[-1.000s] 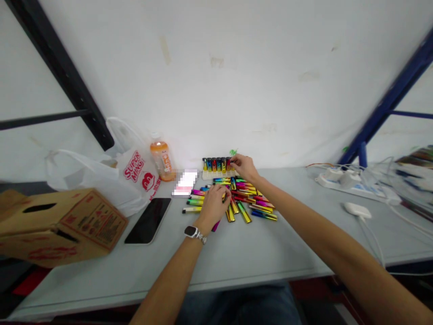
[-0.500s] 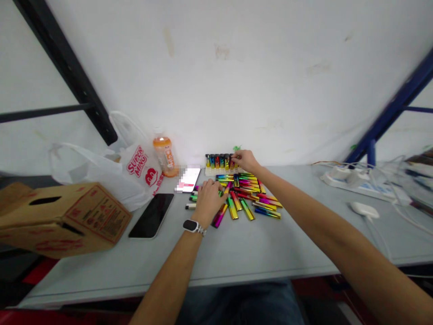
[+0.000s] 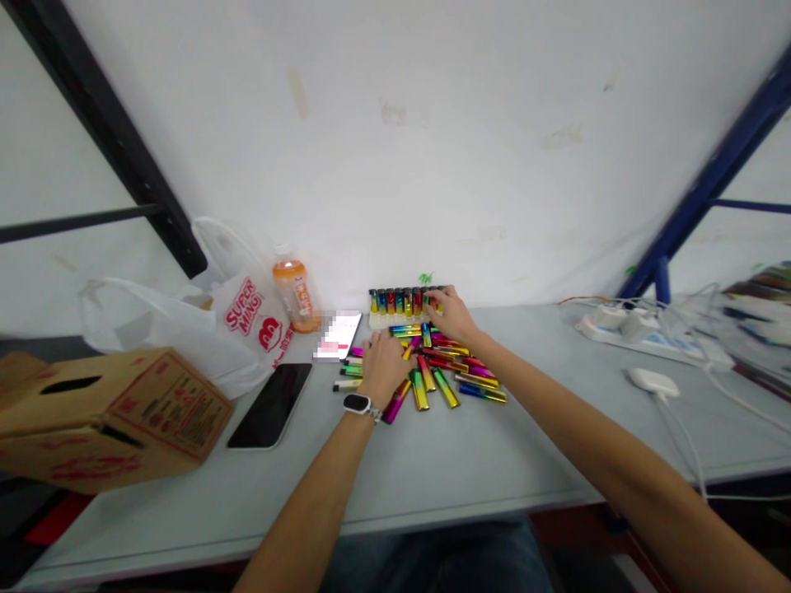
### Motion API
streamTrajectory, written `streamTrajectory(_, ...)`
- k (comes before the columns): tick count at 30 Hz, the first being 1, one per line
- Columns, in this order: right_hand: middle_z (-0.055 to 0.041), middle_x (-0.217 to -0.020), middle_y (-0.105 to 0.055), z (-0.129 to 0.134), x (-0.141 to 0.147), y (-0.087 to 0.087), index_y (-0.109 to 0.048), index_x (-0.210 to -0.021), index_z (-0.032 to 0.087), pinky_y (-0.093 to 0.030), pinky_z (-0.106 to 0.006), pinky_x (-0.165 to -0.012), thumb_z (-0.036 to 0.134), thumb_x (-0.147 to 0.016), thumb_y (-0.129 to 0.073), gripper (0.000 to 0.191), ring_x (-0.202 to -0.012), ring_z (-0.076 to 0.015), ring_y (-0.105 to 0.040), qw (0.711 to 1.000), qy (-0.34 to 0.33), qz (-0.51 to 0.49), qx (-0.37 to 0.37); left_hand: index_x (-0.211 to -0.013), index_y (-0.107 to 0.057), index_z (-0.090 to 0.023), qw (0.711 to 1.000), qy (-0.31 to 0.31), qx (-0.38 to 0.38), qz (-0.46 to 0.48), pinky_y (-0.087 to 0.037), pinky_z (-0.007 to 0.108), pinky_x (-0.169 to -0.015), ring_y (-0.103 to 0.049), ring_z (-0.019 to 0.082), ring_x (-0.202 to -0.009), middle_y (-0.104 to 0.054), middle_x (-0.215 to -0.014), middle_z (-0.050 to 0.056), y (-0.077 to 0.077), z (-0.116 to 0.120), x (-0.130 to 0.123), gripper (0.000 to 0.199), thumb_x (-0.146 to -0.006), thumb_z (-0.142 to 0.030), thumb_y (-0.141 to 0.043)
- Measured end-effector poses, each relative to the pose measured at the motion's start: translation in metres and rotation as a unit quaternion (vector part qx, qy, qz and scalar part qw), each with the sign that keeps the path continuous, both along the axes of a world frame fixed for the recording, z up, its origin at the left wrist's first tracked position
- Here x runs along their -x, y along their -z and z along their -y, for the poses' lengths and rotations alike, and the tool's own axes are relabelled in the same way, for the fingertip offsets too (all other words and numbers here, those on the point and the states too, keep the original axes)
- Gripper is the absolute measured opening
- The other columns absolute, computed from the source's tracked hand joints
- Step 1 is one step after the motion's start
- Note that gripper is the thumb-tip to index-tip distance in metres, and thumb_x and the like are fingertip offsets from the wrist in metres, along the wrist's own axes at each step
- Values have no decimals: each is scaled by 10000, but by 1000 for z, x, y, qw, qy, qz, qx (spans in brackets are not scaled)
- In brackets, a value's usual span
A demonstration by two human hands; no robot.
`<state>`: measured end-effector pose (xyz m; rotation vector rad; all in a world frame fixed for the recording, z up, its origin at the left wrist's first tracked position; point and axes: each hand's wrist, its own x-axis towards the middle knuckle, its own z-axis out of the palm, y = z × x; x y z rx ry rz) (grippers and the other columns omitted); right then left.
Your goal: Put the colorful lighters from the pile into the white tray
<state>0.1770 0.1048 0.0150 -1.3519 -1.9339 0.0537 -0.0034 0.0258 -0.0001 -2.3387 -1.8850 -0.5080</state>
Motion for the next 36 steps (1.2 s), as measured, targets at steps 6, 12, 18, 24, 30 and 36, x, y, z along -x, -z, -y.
streamTrajectory(6, -63, -973, -529, 33, -3, 7, -672, -1082, 194, -458, -350, -924, 263, -868, -542, 259, -922, -207, -576, 995, -12, -93, -22, -894, -664, -181, 998, 33, -47, 6, -415, 413, -863, -553, 289, -1027, -619, -995, 126, -3, 1, 1, 265, -952, -309, -439)
streamTrajectory(12, -59, -982, -578, 48, 0, 21, -686, -963, 199, -453, -321, -897, 226, -843, -552, 182, -906, -190, -593, 995, 7, -87, 39, -957, -622, -178, 997, 56, -31, 37, -436, 392, -840, -595, 288, -989, -658, -976, 112, -3, 4, -7, 196, -861, -344, -581)
streamTrajectory(18, -64, -963, -595, 46, -2, 27, -690, -932, 196, -438, -326, -888, 249, -865, -548, 167, -920, -196, -587, 997, 18, -60, 50, -859, -663, -176, 996, 77, -23, 31, -454, 388, -815, -629, 281, -921, -703, -900, 107, -7, -1, -9, 184, -864, -330, -564)
streamTrajectory(24, -105, -978, -598, 52, 1, 22, -741, -939, 228, -393, -404, -892, 371, -841, -628, 207, -1028, -284, -529, 995, 26, 67, 75, -805, -693, -177, 997, 64, 20, 50, -458, 344, -770, -640, 248, -855, -707, -844, 98, -14, -19, -1, 162, -836, -151, -537)
streamTrajectory(30, -108, -965, -599, 56, 5, 20, -760, -923, 238, -376, -409, -886, 421, -827, -655, 231, -1020, -289, -517, 992, 11, 94, 83, -997, -691, -199, 996, 88, 2, 16, -437, 415, -906, -574, 304, -1049, -645, -1045, 118, -13, -25, 4, 226, -772, -220, -684)
streamTrajectory(36, -88, -920, -620, 54, 2, 21, -757, -881, 236, -385, -395, -885, 368, -841, -617, 197, -977, -262, -543, 996, 27, 30, 84, -944, -713, -218, 986, 160, -5, -42, -409, 407, -929, -530, 284, -1078, -603, -1031, 100, -16, -35, 0, 154, -798, -226, -664)
